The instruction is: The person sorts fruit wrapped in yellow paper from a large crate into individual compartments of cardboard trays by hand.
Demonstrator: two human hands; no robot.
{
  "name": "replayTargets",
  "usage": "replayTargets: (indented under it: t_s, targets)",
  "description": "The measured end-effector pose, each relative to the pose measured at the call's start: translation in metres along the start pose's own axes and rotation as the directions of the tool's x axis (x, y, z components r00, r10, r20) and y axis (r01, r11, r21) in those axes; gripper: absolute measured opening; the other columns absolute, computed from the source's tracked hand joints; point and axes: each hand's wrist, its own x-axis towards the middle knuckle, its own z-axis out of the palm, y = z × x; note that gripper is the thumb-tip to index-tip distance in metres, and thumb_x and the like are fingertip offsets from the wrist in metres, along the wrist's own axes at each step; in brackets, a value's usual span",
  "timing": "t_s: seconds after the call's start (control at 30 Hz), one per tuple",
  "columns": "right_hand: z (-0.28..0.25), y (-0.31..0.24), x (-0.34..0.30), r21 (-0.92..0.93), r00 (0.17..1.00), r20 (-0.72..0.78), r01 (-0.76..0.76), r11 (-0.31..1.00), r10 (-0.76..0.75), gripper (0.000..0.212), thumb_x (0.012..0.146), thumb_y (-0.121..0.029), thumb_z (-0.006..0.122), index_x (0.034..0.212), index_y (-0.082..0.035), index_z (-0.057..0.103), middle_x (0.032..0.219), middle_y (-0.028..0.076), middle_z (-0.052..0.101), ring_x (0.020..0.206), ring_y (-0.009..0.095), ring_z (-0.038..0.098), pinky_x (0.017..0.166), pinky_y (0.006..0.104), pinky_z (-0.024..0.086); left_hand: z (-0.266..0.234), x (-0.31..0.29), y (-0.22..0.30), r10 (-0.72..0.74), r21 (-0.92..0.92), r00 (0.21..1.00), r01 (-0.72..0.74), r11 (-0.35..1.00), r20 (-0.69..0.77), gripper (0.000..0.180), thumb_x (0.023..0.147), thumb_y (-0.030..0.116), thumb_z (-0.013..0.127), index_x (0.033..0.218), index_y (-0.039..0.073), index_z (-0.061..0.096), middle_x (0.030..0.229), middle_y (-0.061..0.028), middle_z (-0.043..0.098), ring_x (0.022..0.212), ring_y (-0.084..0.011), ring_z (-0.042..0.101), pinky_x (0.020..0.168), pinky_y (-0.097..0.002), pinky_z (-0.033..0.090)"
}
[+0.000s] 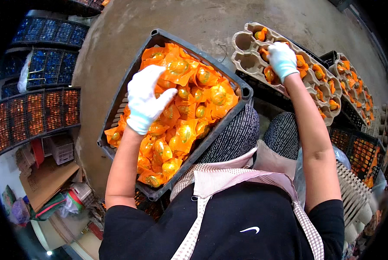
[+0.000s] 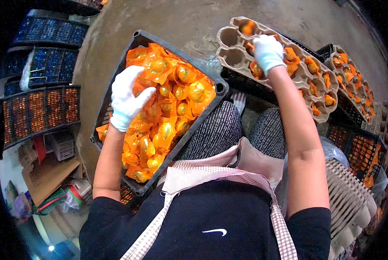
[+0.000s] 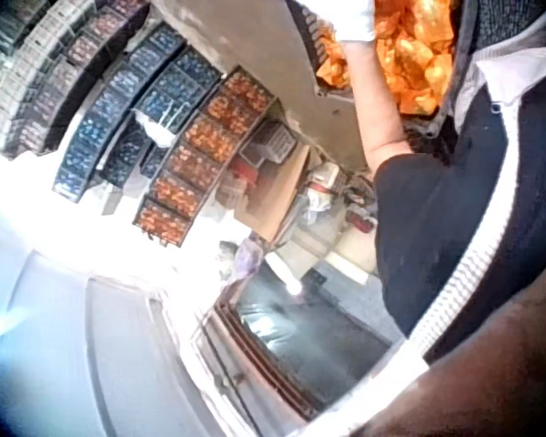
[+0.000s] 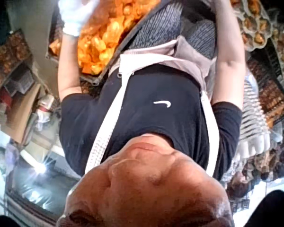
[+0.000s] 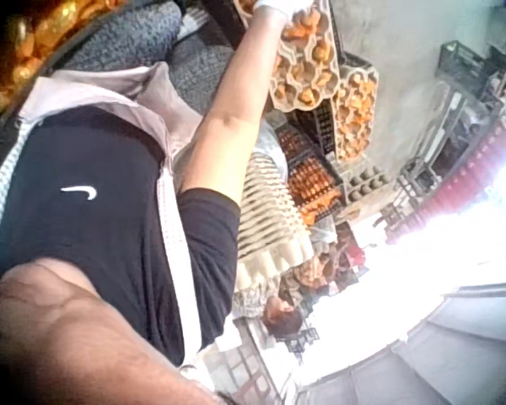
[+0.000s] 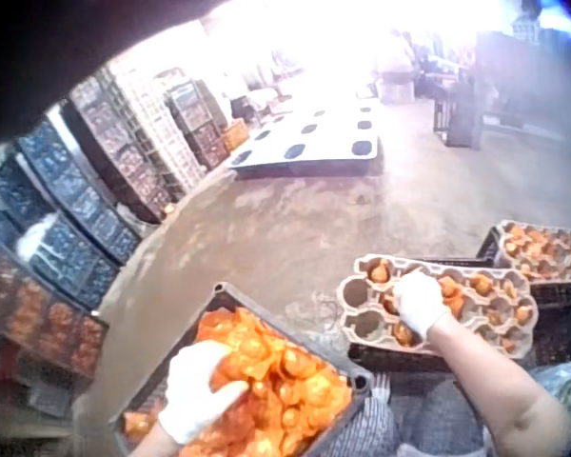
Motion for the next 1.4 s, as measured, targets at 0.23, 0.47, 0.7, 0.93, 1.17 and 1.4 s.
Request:
replayTargets:
  t_s: [0.23, 0.47, 0.7, 0.93, 1.17, 1.4]
  targets:
    - [0.022, -0.008, 0.017, 0.098, 0.993, 0.119, -0.001, 0.995, -0.011, 0.022, 0.083, -0.016, 0.058, 0.094, -0.005, 0.074, 0.106, 0.021, 0.069, 0.092, 0.036, 0.068, 0.084, 0.0442, 0.055, 0.041, 0.035, 0.0, 0.01, 0.116, 0.997, -0.018, 0.993, 0.072, 0.054, 0.071, 0.029, 0.08, 0.117, 0.007, 0.065, 0.106, -0.0133, 0.067, 0.096, -0.0313, 0.063, 0.087, -0.0386, 0.051]
    - [-0.036, 0.008, -0.026, 0.584, 0.999, -0.045, 0.011, 0.812, 0.019, 0.03, 0.084, -0.024, 0.065, 0.108, -0.007, 0.071, 0.1, 0.015, 0.071, 0.092, 0.028, 0.068, 0.085, 0.0363, 0.053, 0.019, 0.022, -0.021, -0.415, -0.879, 0.858, 0.42, 0.224, 0.304, 0.031, 0.091, 0.02, 0.07, 0.117, 0.003, 0.065, 0.105, -0.003, 0.069, 0.097, -0.0145, 0.065, 0.086, -0.0327, 0.052]
    - [-0.166, -0.083, -0.093, 0.996, 0.955, 0.06, -0.076, -0.043, -0.289, 0.032, 0.095, -0.019, 0.057, 0.12, 0.001, 0.063, 0.101, 0.004, 0.071, 0.083, 0.011, 0.066, 0.074, 0.0231, 0.052, 0.004, 0.009, 0.024, -0.268, -0.925, 0.9, 0.274, -0.265, 0.343, 0.045, 0.099, 0.036, 0.055, 0.129, 0.003, 0.054, 0.116, -0.0122, 0.066, 0.097, -0.0244, 0.065, 0.075, -0.0401, 0.054]
    - [-0.145, -0.122, -0.126, 0.995, 1.0, -0.018, 0.019, -0.097, 0.009, 0.035, 0.086, -0.028, 0.076, 0.105, 0.001, 0.07, 0.085, 0.005, 0.072, 0.077, 0.008, 0.063, 0.072, 0.026, 0.052, 0.011, 0.038, 0.117, -0.29, -0.914, 0.881, 0.403, 0.042, 0.375, 0.032, 0.097, 0.019, 0.061, 0.122, -0.001, 0.06, 0.106, -0.0096, 0.069, 0.091, -0.0181, 0.068, 0.078, -0.0325, 0.056]
    - [-0.141, -0.027, -0.089, 0.992, 0.962, -0.058, 0.025, 0.125, 0.266, 0.027, 0.087, -0.021, 0.075, 0.101, 0.002, 0.072, 0.093, 0.002, 0.072, 0.085, 0.008, 0.063, 0.074, 0.0251, 0.052, 0.027, 0.005, 0.145, 0.174, -0.404, 0.984, -0.141, 0.904, 0.045, 0.038, 0.079, 0.016, 0.073, 0.113, 0.002, 0.064, 0.111, -0.0162, 0.065, 0.104, -0.0344, 0.061, 0.094, -0.0426, 0.046]
    - [-0.069, -0.043, 0.014, 0.255, 0.999, -0.001, 0.051, 0.966, -0.053, 0.027, 0.084, -0.03, 0.067, 0.093, -0.006, 0.073, 0.096, 0.014, 0.069, 0.088, 0.035, 0.068, 0.08, 0.0433, 0.054, 0.037, -0.009, 0.146, 0.173, -0.46, 0.959, -0.053, 0.886, 0.223, 0.043, 0.083, 0.017, 0.071, 0.122, 0.004, 0.062, 0.132, -0.0219, 0.05, 0.122, -0.0391, 0.05, 0.102, -0.0432, 0.043]
